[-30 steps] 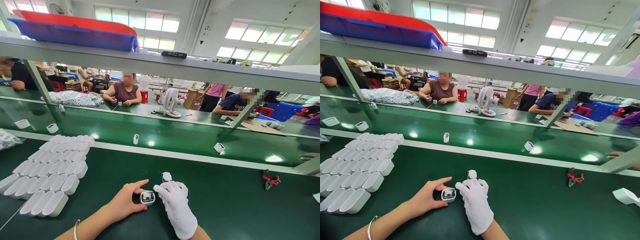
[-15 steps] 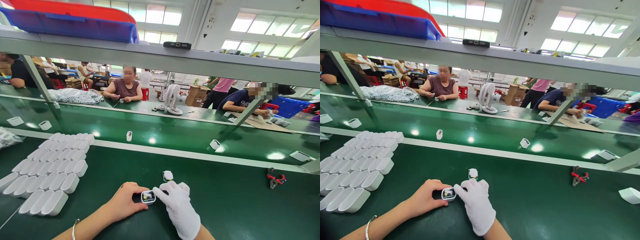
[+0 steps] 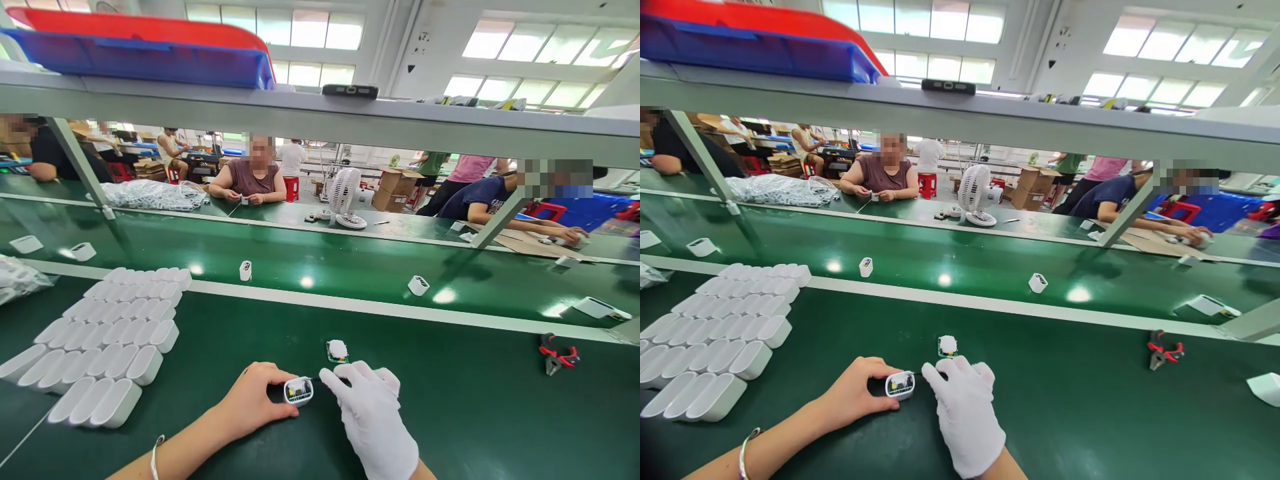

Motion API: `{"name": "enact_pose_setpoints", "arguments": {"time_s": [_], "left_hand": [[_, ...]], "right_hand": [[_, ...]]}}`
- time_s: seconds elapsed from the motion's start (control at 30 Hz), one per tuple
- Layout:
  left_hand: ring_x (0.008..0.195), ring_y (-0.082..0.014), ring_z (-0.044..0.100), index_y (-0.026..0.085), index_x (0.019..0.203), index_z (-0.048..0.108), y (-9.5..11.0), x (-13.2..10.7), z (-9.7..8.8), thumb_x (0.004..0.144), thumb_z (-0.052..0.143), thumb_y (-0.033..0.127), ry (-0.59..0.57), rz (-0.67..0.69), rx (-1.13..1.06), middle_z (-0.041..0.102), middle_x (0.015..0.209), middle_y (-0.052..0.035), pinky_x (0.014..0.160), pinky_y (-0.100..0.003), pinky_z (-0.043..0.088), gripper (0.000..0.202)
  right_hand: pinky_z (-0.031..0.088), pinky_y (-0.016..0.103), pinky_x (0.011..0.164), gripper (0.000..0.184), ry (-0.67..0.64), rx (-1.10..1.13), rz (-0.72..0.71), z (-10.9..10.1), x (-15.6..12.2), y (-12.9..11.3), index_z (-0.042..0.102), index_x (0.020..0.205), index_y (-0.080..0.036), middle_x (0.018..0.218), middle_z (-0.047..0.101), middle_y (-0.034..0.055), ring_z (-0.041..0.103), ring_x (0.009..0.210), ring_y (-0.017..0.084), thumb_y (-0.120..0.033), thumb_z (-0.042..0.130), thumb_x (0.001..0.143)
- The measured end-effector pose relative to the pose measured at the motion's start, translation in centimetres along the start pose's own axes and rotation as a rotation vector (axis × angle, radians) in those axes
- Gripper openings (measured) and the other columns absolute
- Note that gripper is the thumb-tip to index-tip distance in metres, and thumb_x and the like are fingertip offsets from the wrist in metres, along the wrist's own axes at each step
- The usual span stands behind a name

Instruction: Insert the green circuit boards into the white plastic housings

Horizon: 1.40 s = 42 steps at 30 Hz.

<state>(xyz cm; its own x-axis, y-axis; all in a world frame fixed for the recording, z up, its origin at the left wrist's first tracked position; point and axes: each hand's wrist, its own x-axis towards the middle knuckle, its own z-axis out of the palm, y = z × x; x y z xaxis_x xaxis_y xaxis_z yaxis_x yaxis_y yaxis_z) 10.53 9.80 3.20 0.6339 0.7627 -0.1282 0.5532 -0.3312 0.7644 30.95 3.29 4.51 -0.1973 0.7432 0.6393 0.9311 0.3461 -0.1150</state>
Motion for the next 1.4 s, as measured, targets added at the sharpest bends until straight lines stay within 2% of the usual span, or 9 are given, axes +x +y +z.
{"name": "enact_pose_setpoints", "arguments": {"time_s": [0.17, 0.3, 0.47, 0.8, 0.97, 1.13, 1.4], "left_hand": [[0.081, -0.0172, 0.056, 0.031, 0.096, 0.070, -0.2, 0.0, 0.1, 0.068, 0.071, 0.034, -0.012, -0.007, -0.013, 0.066, 0.087, 0.0013, 0.074, -0.026, 0.037, 0.029], [0.079, -0.0169, 0.055, 0.030, 0.098, 0.070, -0.3, 0.1, 0.1, 0.068, 0.070, 0.034, -0.026, 0.001, 0.006, 0.065, 0.083, 0.0006, 0.072, -0.026, 0.037, 0.030], [0.082, -0.0176, 0.056, 0.031, 0.100, 0.069, -0.3, 0.1, 0.1, 0.068, 0.071, 0.034, -0.022, -0.015, -0.016, 0.066, 0.088, 0.0014, 0.076, -0.026, 0.037, 0.032], [0.083, -0.0182, 0.057, 0.031, 0.098, 0.070, -0.2, 0.0, 0.1, 0.066, 0.073, 0.033, -0.014, -0.028, -0.030, 0.067, 0.088, 0.0028, 0.076, -0.026, 0.038, 0.032], [0.083, -0.0173, 0.058, 0.029, 0.099, 0.070, -0.4, 0.1, 0.1, 0.068, 0.072, 0.033, -0.011, -0.011, -0.044, 0.067, 0.089, 0.0029, 0.073, -0.024, 0.039, 0.032], [0.084, -0.0169, 0.057, 0.031, 0.096, 0.070, -0.3, 0.0, 0.2, 0.067, 0.073, 0.032, 0.005, -0.010, -0.041, 0.067, 0.089, 0.0046, 0.075, -0.024, 0.037, 0.029], [0.082, -0.0171, 0.056, 0.029, 0.093, 0.071, -0.2, 0.1, -0.1, 0.068, 0.073, 0.033, -0.015, 0.015, -0.039, 0.066, 0.088, 0.0028, 0.072, -0.024, 0.037, 0.026]], "right_hand": [[0.018, 0.033, 0.063, 0.041, -0.005, -0.039, -0.007, -0.2, -0.1, -0.3, 0.065, 0.090, -0.027, 0.073, 0.062, -0.0027, 0.046, 0.064, 0.010, 0.003, 0.046, 0.068], [0.019, 0.033, 0.063, 0.041, 0.014, -0.077, -0.004, 0.3, -0.4, -0.7, 0.065, 0.091, -0.026, 0.073, 0.061, -0.0025, 0.047, 0.066, 0.011, 0.004, 0.047, 0.069], [0.018, 0.032, 0.063, 0.042, 0.020, -0.038, -0.018, 0.9, -0.4, -0.8, 0.064, 0.091, -0.027, 0.072, 0.061, -0.0036, 0.045, 0.063, 0.009, 0.004, 0.048, 0.069], [0.018, 0.032, 0.062, 0.043, 0.013, -0.046, -0.012, 0.1, -0.1, -1.0, 0.065, 0.091, -0.029, 0.071, 0.060, -0.0039, 0.047, 0.065, 0.009, 0.005, 0.047, 0.071], [0.017, 0.032, 0.063, 0.039, -0.034, -0.054, -0.052, 0.0, 0.1, -0.8, 0.063, 0.082, -0.027, 0.066, 0.058, -0.0038, 0.043, 0.062, 0.010, 0.007, 0.047, 0.071], [0.017, 0.032, 0.063, 0.043, 0.015, -0.022, -0.036, -0.5, 0.4, -0.2, 0.064, 0.085, -0.026, 0.071, 0.061, -0.0031, 0.046, 0.065, 0.011, 0.009, 0.043, 0.070], [0.017, 0.032, 0.063, 0.043, 0.015, 0.020, 0.007, 0.4, 0.0, -0.5, 0.065, 0.086, -0.027, 0.071, 0.061, -0.0036, 0.046, 0.065, 0.010, 0.007, 0.045, 0.069]]}}
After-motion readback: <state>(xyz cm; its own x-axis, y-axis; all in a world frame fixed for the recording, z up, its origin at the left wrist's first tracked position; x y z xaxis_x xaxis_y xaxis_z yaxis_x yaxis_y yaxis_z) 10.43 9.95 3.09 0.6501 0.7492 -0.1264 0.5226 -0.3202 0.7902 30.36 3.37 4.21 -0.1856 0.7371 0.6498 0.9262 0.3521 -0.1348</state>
